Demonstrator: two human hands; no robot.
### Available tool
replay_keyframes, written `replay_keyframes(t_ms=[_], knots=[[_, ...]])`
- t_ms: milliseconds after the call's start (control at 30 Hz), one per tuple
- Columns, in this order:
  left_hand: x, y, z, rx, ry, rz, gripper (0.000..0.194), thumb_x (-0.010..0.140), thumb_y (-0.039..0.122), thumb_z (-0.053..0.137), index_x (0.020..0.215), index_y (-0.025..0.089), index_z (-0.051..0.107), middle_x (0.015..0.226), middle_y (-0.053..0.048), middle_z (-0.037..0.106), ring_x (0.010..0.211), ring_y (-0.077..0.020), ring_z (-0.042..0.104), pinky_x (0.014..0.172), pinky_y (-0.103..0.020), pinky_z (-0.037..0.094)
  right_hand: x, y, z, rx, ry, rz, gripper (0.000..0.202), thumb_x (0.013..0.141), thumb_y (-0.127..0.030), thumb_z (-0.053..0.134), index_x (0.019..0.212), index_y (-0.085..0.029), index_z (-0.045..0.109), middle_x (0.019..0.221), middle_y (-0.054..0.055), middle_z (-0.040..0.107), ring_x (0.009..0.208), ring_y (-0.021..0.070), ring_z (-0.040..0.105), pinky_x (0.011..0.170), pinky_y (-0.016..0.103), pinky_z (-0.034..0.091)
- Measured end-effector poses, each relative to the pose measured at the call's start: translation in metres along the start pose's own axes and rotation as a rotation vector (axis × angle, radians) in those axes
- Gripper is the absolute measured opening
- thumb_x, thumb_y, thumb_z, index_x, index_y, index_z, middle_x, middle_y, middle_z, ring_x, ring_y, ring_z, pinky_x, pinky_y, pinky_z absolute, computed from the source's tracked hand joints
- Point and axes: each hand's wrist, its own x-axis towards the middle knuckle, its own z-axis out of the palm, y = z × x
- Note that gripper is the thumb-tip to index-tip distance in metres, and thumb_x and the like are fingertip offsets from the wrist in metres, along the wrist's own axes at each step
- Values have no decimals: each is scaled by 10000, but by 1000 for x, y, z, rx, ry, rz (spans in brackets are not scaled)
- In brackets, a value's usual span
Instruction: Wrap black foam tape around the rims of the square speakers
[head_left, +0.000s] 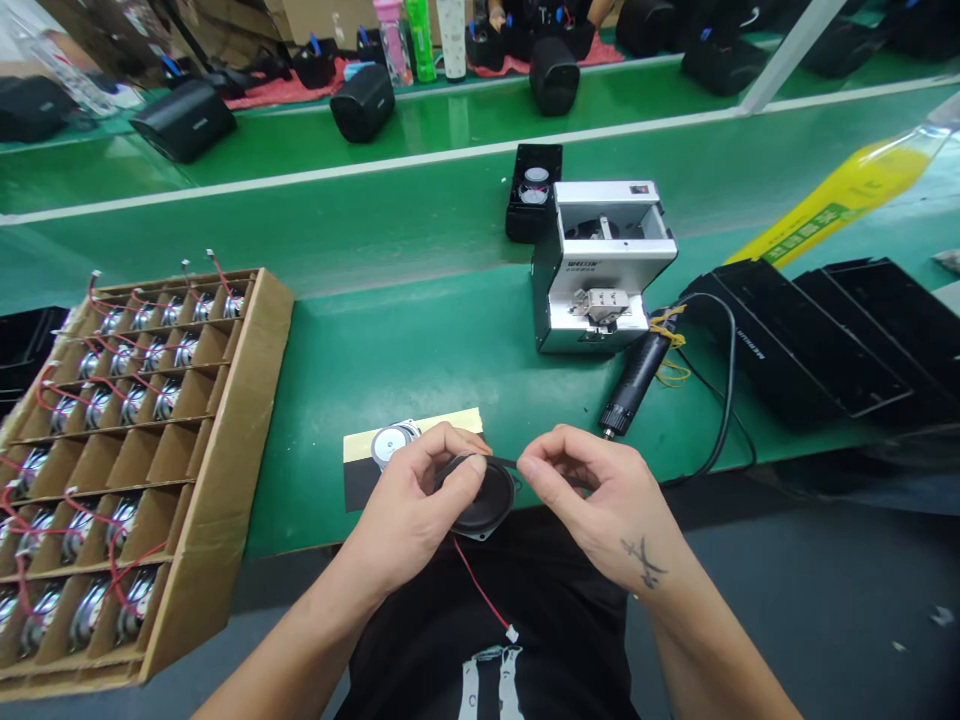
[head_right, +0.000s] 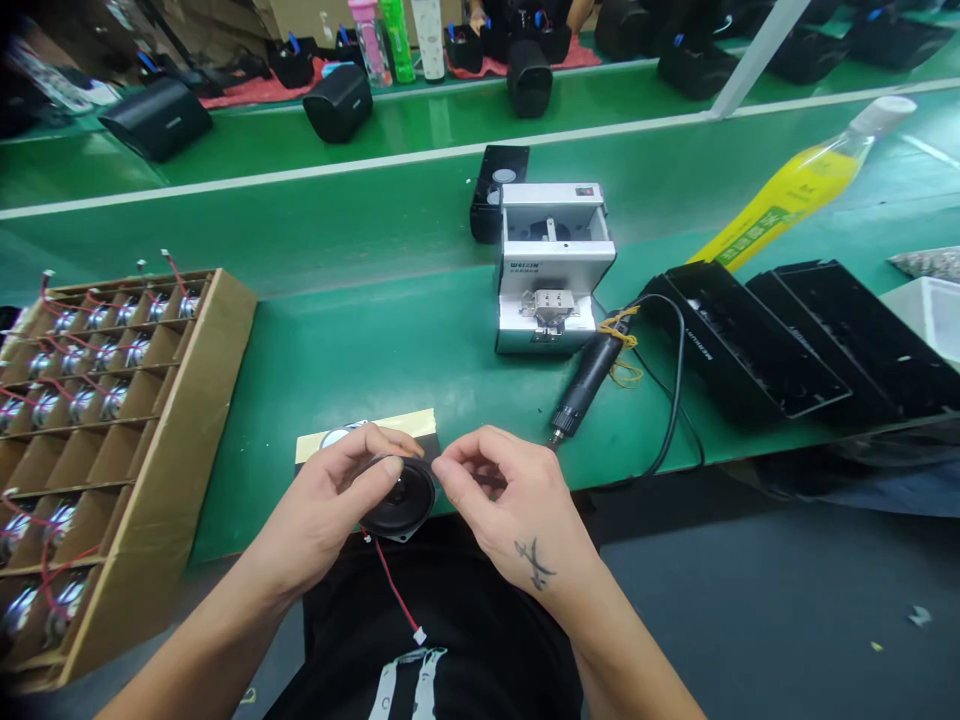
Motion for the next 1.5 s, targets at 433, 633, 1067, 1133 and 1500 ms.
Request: replay_keyframes(t_ms=[433, 633, 1067, 1133, 1500], knots=[[-1, -7, 2, -81, 45, -27, 203, 928, 376, 670, 841, 196, 635, 1046, -24, 643, 1029, -156, 588, 928, -255, 438, -5, 4, 5, 27, 35, 7, 217, 971, -363, 658, 847, -186, 680, 726, -9, 591, 621, 102, 523, 548, 195, 426], [-1, -8, 5, -106, 80, -14, 178, 901, 343, 703, 830, 203, 619, 1022, -6, 637, 997, -137, 580, 920, -242, 432, -7, 7, 7, 12, 69, -20, 189, 964, -344, 669, 852, -193, 682, 738, -14, 606, 615, 94, 523, 544, 189, 419], [-3, -10, 12, -135, 135, -13, 210, 856, 335, 741, 803, 196, 594, 1023, -13, 623, 1028, -163, 582, 968, -284, 422, -7, 8, 14, -2, 107, -82, 212, 969, -346, 651, 838, -183, 683, 751, 9, 613, 622, 113, 539, 539, 217, 421], [-3, -9, 13, -132, 143, -12, 211, 852, 335, 742, 800, 196, 592, 1025, -11, 617, 1022, -161, 580, 968, -286, 418, -9, 8, 14, -15, 107, -85, 211, 974, -348, 648, 849, -182, 684, 767, 15, 620, 636, 118, 551, 544, 220, 426], [-4, -9, 14, -86, 204, -39, 339, 796, 458, 785, 748, 204, 566, 998, -33, 618, 983, -204, 598, 943, -352, 460, -6, 12, 20, -86, 124, -159, 249, 997, -355, 590, 828, -185, 657, 761, 12, 588, 659, 125, 540, 620, 238, 437]])
